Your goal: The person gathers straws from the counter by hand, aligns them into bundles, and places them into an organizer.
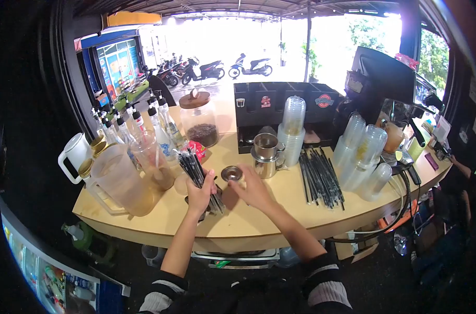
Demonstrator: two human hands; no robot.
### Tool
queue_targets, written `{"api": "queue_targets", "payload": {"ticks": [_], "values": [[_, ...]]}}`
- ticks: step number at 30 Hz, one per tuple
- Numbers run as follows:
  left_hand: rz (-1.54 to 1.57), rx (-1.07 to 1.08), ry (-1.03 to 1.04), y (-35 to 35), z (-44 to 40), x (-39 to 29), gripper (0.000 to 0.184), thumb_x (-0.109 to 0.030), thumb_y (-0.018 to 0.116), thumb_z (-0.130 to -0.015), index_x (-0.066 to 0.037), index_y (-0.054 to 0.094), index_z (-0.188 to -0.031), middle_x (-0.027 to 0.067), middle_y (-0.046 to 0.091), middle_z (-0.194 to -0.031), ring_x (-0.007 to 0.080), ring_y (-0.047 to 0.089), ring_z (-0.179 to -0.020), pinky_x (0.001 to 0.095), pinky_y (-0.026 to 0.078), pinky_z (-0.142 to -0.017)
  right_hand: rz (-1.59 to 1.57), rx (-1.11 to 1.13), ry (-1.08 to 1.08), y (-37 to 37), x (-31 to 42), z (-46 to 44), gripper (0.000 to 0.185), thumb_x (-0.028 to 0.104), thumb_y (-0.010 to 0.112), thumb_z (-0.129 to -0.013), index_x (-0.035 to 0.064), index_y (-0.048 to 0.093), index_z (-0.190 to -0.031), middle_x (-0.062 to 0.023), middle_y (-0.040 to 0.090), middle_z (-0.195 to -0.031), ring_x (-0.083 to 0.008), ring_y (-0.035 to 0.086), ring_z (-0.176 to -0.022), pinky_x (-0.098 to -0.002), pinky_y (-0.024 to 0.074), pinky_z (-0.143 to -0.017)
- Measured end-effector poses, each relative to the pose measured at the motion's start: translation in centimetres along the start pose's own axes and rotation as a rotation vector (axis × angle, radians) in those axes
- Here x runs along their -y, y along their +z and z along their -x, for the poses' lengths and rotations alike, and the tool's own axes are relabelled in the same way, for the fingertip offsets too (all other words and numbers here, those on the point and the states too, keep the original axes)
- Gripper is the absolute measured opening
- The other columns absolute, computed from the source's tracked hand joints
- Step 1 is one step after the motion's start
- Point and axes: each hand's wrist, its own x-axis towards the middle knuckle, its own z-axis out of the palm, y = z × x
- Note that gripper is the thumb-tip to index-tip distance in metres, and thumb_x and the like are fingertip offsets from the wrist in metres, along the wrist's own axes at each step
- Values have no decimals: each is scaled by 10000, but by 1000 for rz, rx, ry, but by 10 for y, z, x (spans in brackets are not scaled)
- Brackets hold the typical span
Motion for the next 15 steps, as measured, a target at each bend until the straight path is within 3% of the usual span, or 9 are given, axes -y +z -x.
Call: {"api": "queue_targets", "payload": {"ticks": [2,4,6,8,9,10,12,14,15], "values": [[-18,22,-26,14,1,-1,199,-157,583,-821,-44,470,-703,-6,480,-517,51,448,-425,196,366,-413,-309,144,217,-14,16,14,627,272,637,-754,8,332,-1234,-123,480,-1099,-217,484,-949,-288,420,-768],[-39,102,-54,35,3,0,205,-180,584,-823,-40,480,-715,-4,487,-521,55,460,-440,197,372,-422,-725,322,90,-21,19,30,639,248,663,-744,-8,331,-1226,-85,483,-1071,-161,475,-931,-266,412,-776],[13,129,-88,59,4,8,222,-208,596,-815,-37,498,-715,-1,493,-531,56,466,-453,194,382,-438,-643,413,201,-31,19,44,623,206,668,-746,-21,331,-1219,-85,477,-1057,-146,475,-931,-267,405,-807],[-28,154,-158,82,5,10,237,-232,599,-811,-40,499,-716,-7,490,-530,60,470,-459,200,391,-444,-663,222,98,-26,15,54,574,183,641,-767,-22,334,-1207,-94,479,-1039,-131,472,-928,-269,405,-803],[-22,161,-156,91,4,12,237,-232,599,-811,-40,499,-716,-7,490,-530,60,470,-459,200,391,-444,-695,187,18,-31,18,56,421,155,588,-801,0,375,-1130,-64,521,-896,-113,510,-794,-253,431,-687],[-105,202,-131,98,3,15,229,-230,586,-816,-26,500,-759,8,498,-549,74,479,-480,214,395,-461,-689,183,18,-39,13,60,421,155,588,-801,0,375,-1130,-64,521,-896,-113,510,-794,-253,431,-687],[-188,241,-98,113,1,17,229,-228,574,-820,-13,501,-802,23,506,-567,87,488,-501,227,399,-479,-779,380,307,-56,2,64,265,154,536,-831,23,405,-1020,-35,521,-722,-103,516,-622,-236,420,-554],[53,307,-180,126,2,19,269,-253,567,-819,-1,503,-890,46,544,-639,105,524,-585,239,417,-540,-840,351,313,-67,-9,67,212,149,514,-840,32,407,-981,-31,506,-673,-104,507,-571,-237,411,-518],[50,363,-195,128,1,23,313,-236,561,-821,9,475,-997,75,573,-757,130,554,-667,254,444,-619,-905,321,325,-72,-13,67,161,144,492,-850,41,410,-942,-26,491,-623,-105,499,-520,-237,402,-483]]}}
